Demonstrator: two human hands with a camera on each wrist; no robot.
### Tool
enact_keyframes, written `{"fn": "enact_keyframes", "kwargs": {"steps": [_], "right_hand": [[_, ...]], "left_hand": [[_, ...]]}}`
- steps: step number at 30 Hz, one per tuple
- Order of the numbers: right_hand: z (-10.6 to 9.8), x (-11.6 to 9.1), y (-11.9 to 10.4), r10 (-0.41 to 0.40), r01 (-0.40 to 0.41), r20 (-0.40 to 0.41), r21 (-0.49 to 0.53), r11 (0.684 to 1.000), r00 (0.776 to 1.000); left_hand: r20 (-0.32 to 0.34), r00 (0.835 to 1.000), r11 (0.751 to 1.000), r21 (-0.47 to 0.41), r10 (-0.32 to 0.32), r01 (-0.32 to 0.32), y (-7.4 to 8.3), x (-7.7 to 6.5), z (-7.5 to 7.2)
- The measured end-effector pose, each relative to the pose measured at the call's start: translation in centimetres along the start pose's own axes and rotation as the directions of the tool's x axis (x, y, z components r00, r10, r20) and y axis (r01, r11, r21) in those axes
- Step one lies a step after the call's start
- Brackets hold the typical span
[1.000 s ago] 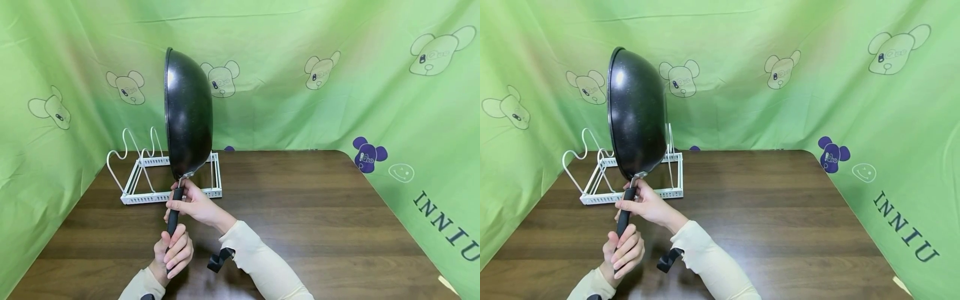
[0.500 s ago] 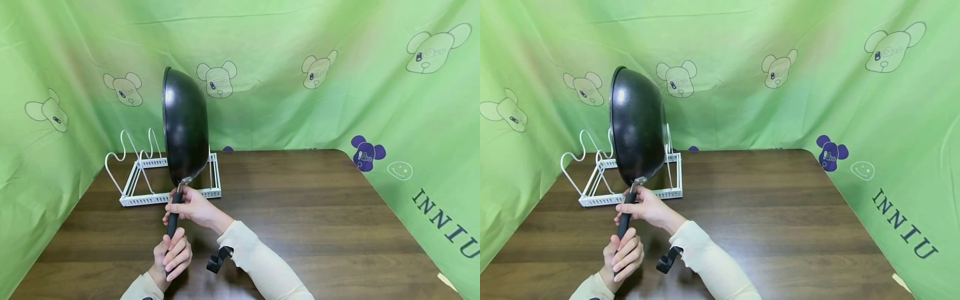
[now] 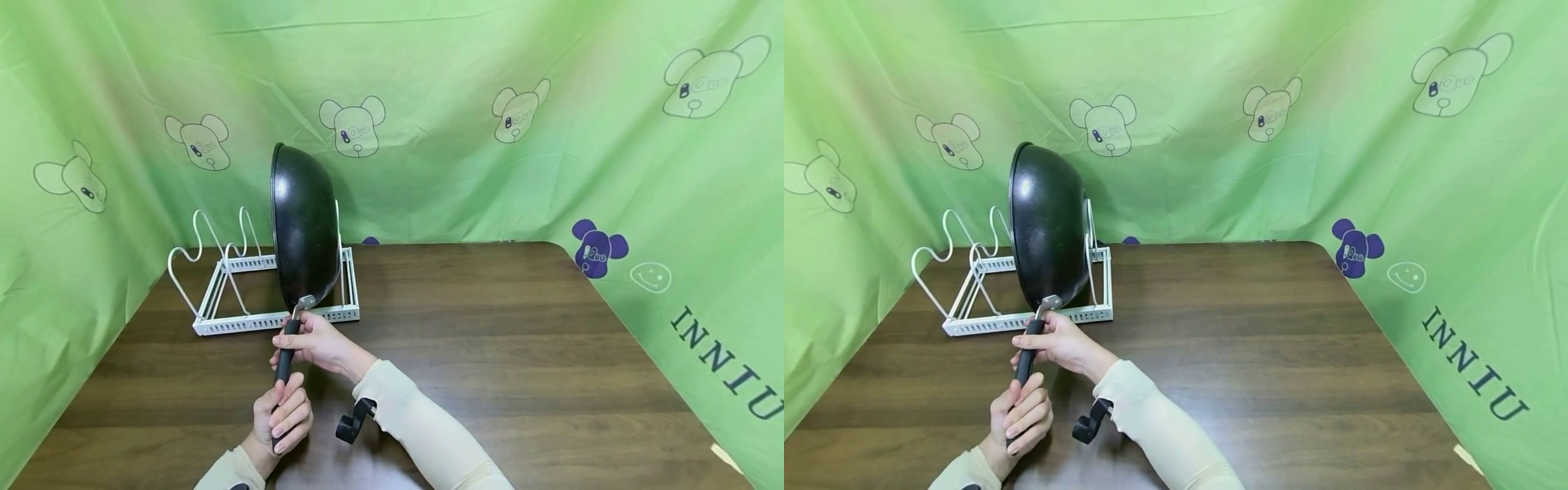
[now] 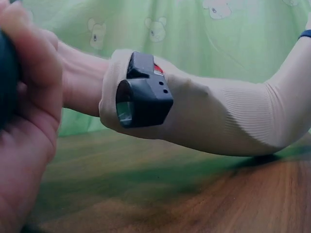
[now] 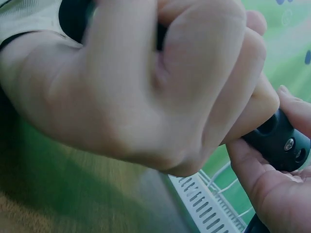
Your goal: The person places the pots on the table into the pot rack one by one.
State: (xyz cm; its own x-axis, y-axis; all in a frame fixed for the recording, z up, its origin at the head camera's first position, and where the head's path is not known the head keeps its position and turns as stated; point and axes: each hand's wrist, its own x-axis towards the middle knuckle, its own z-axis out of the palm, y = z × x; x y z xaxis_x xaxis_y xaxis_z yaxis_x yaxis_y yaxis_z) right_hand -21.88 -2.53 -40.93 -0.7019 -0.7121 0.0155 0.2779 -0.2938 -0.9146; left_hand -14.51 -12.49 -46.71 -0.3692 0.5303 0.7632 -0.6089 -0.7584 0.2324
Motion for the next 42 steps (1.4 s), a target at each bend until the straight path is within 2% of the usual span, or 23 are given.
{"fn": "enact_keyframes", "kwargs": {"steps": [6,15,21,27,32,36,39,42], "right_hand": [[-0.5,0.2,0.3,0.012,-0.012,0.023,0.007,1.000,1.000],[-1.0,0.1,0.4,0.007,-0.007,0.048,0.001,1.000,0.999],[-1.5,-0.2,0.4,-0.002,0.003,0.045,-0.027,1.000,0.999],[-1.9,-0.5,0.4,0.003,-0.001,0.034,-0.080,0.997,0.999],[-2.3,-0.8,0.5,0.005,-0.005,-0.004,-0.098,0.995,1.000],[-2.7,-0.9,0.6,-0.010,0.008,-0.015,-0.097,0.995,1.000],[-3.1,-1.1,0.7,-0.025,0.022,-0.023,-0.112,0.994,0.999],[-3.5,-1.5,0.6,-0.032,0.027,-0.035,-0.139,0.990,0.999]], "left_hand": [[-0.045,0.999,1.000,0.009,0.015,-0.015,-0.2,-0.3,0.0],[-0.106,0.994,1.000,0.022,-0.011,0.014,-0.1,-0.4,0.1],[-0.178,0.984,0.994,0.105,-0.019,0.039,0.2,-0.5,0.4],[-0.261,0.965,0.975,0.209,-0.013,0.069,0.4,-0.9,0.6],[-0.322,0.947,0.948,0.299,-0.006,0.108,0.8,-1.5,0.6],[-0.377,0.926,0.905,0.402,0.021,0.143,1.4,-1.8,0.7],[-0.441,0.897,0.865,0.460,0.029,0.199,1.9,-2.2,0.8],[-0.512,0.859,0.825,0.494,0.022,0.273,2.4,-2.6,1.2]]}}
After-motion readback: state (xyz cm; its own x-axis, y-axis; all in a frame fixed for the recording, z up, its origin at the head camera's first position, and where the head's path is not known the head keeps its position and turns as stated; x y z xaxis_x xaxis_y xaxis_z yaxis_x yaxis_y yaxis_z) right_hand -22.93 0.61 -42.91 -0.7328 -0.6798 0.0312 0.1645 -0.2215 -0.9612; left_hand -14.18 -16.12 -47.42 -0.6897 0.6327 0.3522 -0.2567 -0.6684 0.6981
